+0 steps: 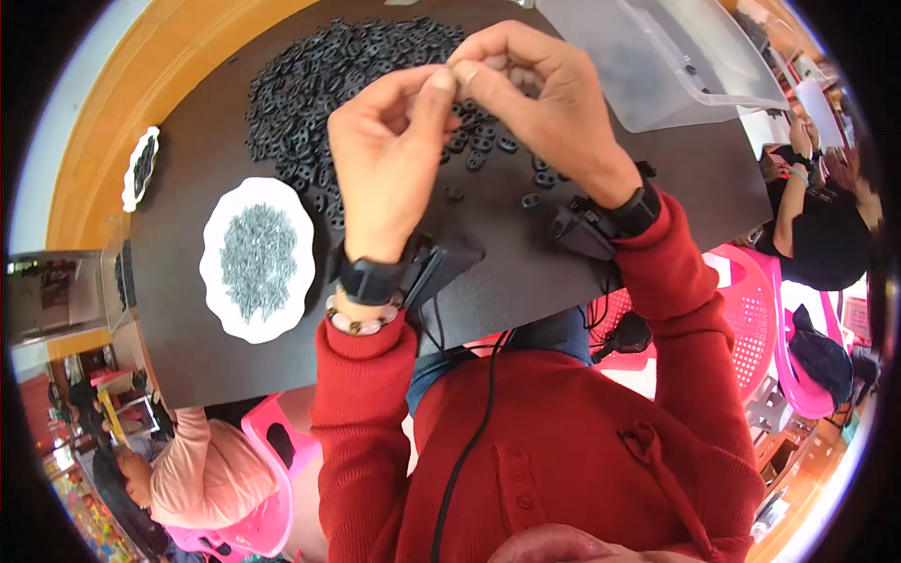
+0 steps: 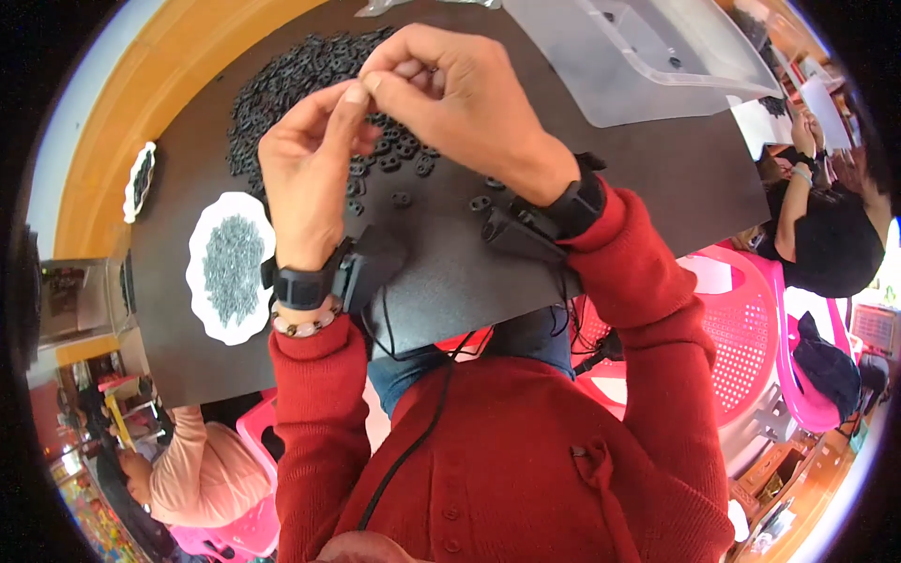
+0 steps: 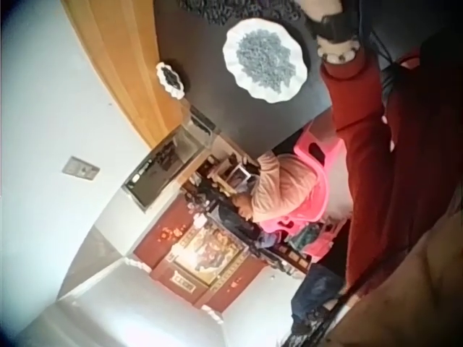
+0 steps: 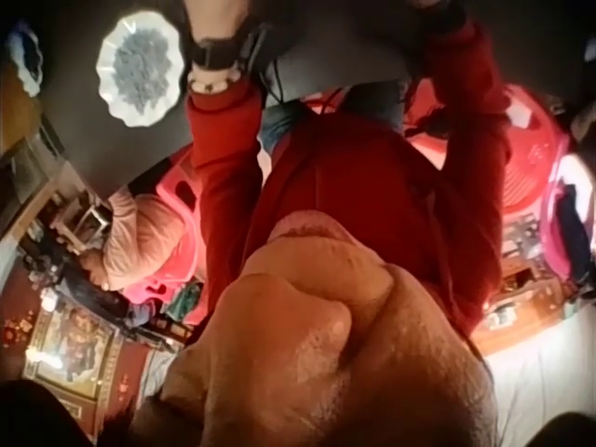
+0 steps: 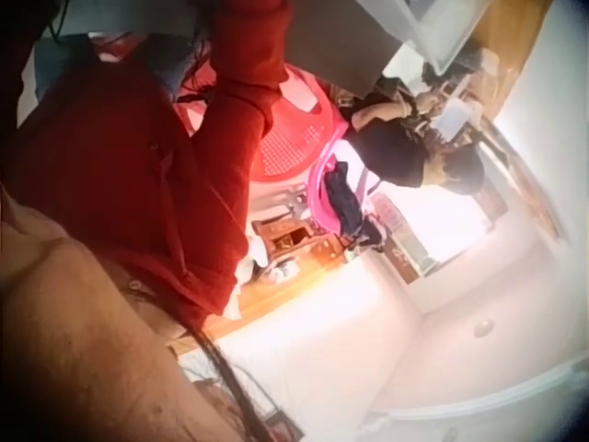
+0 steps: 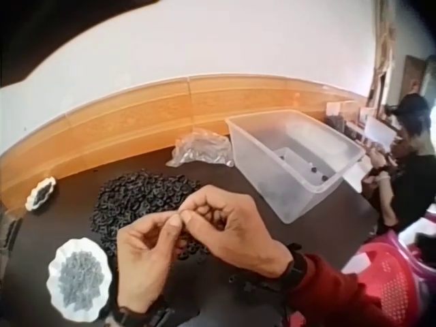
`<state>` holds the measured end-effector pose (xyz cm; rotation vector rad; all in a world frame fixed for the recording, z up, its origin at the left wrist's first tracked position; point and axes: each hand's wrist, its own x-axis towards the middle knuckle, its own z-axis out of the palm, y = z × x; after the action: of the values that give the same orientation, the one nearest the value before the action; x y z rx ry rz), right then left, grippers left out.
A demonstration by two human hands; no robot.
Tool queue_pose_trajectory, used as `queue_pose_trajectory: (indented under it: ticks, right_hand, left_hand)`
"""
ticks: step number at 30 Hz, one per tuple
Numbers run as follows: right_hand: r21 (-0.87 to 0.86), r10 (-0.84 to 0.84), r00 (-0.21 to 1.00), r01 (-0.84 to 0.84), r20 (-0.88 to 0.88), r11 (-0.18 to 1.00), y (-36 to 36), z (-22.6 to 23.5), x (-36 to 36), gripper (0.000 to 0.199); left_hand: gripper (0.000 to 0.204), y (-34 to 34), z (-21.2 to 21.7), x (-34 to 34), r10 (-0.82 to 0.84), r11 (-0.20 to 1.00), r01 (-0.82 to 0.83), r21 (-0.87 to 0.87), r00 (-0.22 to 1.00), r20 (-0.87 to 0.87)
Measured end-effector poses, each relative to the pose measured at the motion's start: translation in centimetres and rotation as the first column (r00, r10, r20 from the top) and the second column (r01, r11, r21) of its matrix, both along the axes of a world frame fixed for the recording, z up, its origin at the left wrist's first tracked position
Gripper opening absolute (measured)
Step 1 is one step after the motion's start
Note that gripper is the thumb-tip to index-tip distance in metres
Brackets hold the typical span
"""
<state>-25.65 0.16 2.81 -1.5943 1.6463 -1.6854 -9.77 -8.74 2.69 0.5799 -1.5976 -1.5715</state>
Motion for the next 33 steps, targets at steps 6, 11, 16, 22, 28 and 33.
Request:
queue_pose_trajectory:
  ticks: [6,11,16,22,28,33]
  right_hand:
    - [-0.042,0.018,1.000,-0.017,0.003,0.999,0.8,0.8,-0.8,0.012]
    - [-0.042,0.023,0.999,-0.021,0.038,0.999,0.6,1.0,-0.8,0.012]
    - [-0.011,0.014,1.000,-0.014,0.013,1.000,0.6,1.1,-0.8,0.013]
    - [-0.004,0.045,0.999,-0.045,0.024,0.999,0.5,1.1,-1.0,0.019]
    - [0.002,-0.006,0.996,0.006,0.093,1.000,0.8,1.8,-1.3,0.026]
    - [-0.014,-0.020,0.993,0.022,0.120,1.000,1.2,2.5,-1.4,0.022]
  left_hand:
    - [0.027,-0.3,0.3,-0.3,-0.147,0.944,0.180,0.276,0.979,-0.138]
    - [0.026,-0.1,0.4,-0.5,-0.103,0.970,0.128,0.207,0.987,-0.125]
    - [0.022,0.5,0.8,-0.6,-0.017,0.995,0.020,0.093,0.999,-0.034]
    - [0.015,0.5,0.9,-0.8,0.056,0.997,-0.059,-0.049,0.997,-0.059]
    - [0.017,0.3,1.2,-0.7,0.045,0.999,-0.045,0.000,0.998,-0.051]
    - [0.018,0.3,1.4,-0.7,0.035,0.999,-0.035,0.014,0.999,-0.024]
